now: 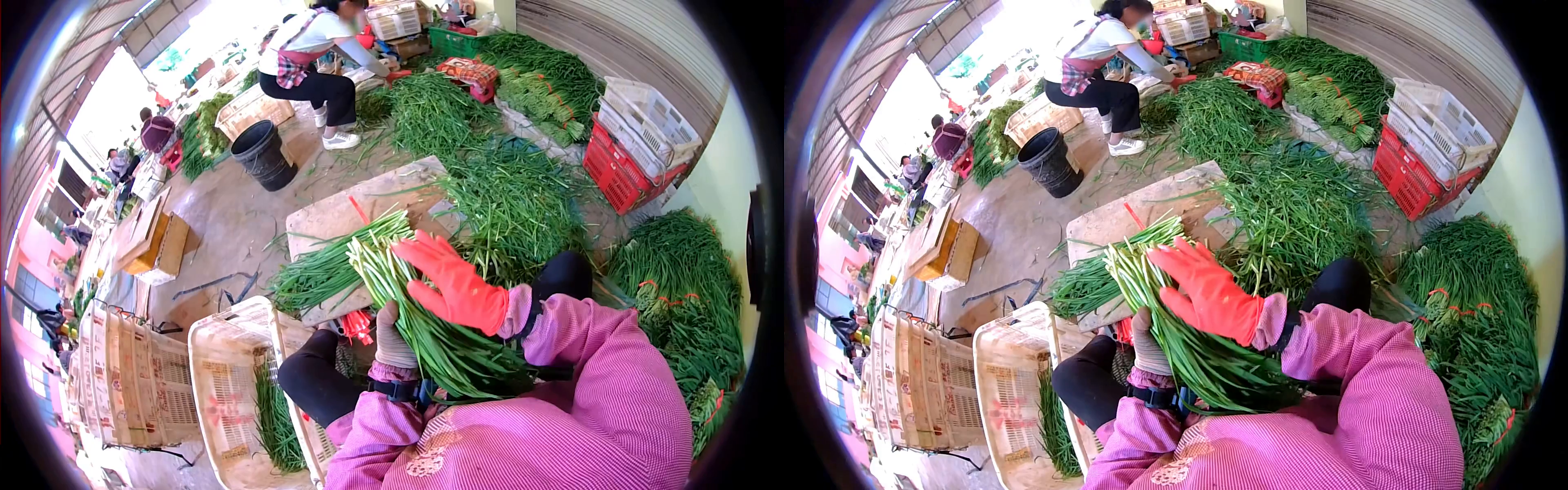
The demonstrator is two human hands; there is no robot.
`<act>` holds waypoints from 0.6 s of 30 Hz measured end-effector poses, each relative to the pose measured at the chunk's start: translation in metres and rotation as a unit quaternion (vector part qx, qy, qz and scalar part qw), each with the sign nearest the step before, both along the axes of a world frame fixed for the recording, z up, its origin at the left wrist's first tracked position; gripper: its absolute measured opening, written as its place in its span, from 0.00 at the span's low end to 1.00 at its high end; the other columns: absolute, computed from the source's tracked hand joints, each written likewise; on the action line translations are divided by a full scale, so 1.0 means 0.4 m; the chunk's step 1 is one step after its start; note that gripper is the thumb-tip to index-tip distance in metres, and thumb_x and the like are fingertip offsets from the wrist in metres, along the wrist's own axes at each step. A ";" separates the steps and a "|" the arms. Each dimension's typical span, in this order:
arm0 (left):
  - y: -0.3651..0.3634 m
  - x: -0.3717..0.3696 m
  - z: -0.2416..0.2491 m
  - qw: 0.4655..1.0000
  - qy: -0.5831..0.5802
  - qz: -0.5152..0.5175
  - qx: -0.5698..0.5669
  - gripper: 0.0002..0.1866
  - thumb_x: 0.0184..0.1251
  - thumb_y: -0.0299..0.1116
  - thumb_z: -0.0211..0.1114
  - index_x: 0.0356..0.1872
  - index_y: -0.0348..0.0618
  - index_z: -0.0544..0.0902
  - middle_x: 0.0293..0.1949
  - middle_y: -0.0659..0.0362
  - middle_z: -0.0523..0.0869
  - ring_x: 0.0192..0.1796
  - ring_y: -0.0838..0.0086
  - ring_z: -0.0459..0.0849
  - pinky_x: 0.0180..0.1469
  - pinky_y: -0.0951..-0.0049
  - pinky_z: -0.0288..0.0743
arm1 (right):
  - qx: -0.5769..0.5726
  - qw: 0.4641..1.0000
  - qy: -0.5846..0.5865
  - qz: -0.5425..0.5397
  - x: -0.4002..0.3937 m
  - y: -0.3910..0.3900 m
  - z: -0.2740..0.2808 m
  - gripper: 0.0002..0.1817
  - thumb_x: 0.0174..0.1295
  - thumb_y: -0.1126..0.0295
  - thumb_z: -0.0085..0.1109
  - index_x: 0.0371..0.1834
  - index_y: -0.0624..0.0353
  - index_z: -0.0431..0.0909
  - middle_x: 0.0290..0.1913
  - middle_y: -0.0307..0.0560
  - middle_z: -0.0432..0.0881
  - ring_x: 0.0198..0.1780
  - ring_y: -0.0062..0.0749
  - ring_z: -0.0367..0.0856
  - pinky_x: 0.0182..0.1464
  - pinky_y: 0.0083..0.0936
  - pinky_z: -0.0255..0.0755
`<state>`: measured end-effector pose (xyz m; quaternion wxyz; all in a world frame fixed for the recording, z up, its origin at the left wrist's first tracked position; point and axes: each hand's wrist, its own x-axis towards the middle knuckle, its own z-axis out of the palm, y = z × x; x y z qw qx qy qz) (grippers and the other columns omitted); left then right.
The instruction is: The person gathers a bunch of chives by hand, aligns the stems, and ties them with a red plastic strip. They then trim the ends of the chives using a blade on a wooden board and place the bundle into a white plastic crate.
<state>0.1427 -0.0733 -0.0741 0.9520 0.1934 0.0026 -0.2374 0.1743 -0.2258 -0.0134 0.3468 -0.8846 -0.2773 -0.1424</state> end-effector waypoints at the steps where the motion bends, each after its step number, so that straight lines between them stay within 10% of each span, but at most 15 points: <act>1: 0.003 0.007 -0.027 0.999 -0.015 -0.031 -0.027 0.40 0.55 0.56 0.71 0.65 0.44 0.71 0.53 0.54 0.84 0.57 0.57 0.82 0.66 0.50 0.72 | 0.034 0.999 -0.037 -0.001 0.027 -0.008 -0.002 0.32 0.66 0.61 0.59 0.72 0.57 0.63 0.71 0.57 0.68 0.75 0.56 0.58 0.76 0.47 0.50; 8: -0.020 -0.016 0.031 0.991 -0.026 -0.127 -0.026 0.30 0.53 0.57 0.72 0.43 0.39 0.78 0.33 0.60 0.78 0.39 0.67 0.79 0.54 0.60 0.76 | 0.016 0.992 -0.119 -0.037 0.136 0.000 0.059 0.19 0.60 0.58 0.66 0.50 0.57 0.80 0.62 0.55 0.76 0.72 0.52 0.65 0.73 0.46 0.57; 12: -0.024 -0.016 0.008 0.993 -0.048 -0.103 -0.012 0.30 0.57 0.54 0.71 0.51 0.42 0.75 0.35 0.61 0.75 0.35 0.69 0.74 0.48 0.60 0.77 | -0.007 0.996 -0.068 -0.060 0.190 -0.018 0.071 0.10 0.57 0.67 0.63 0.39 0.58 0.80 0.40 0.47 0.84 0.58 0.46 0.79 0.68 0.46 0.65; 14: -0.017 -0.007 -0.004 0.990 -0.055 -0.129 -0.036 0.38 0.62 0.50 0.68 0.72 0.54 0.65 0.37 0.61 0.74 0.36 0.71 0.73 0.48 0.62 0.77 | -0.044 0.948 -0.273 -0.158 0.237 -0.046 0.075 0.02 0.58 0.71 0.56 0.32 0.55 0.76 0.31 0.47 0.78 0.43 0.47 0.80 0.64 0.50 0.66; 18: -0.021 -0.009 -0.004 0.990 -0.061 -0.124 -0.029 0.36 0.61 0.51 0.69 0.69 0.54 0.69 0.37 0.61 0.74 0.34 0.71 0.73 0.47 0.62 0.77 | -0.019 0.911 -0.361 -0.200 0.286 -0.112 0.124 0.03 0.62 0.73 0.54 0.33 0.58 0.76 0.36 0.46 0.82 0.40 0.43 0.83 0.54 0.45 0.73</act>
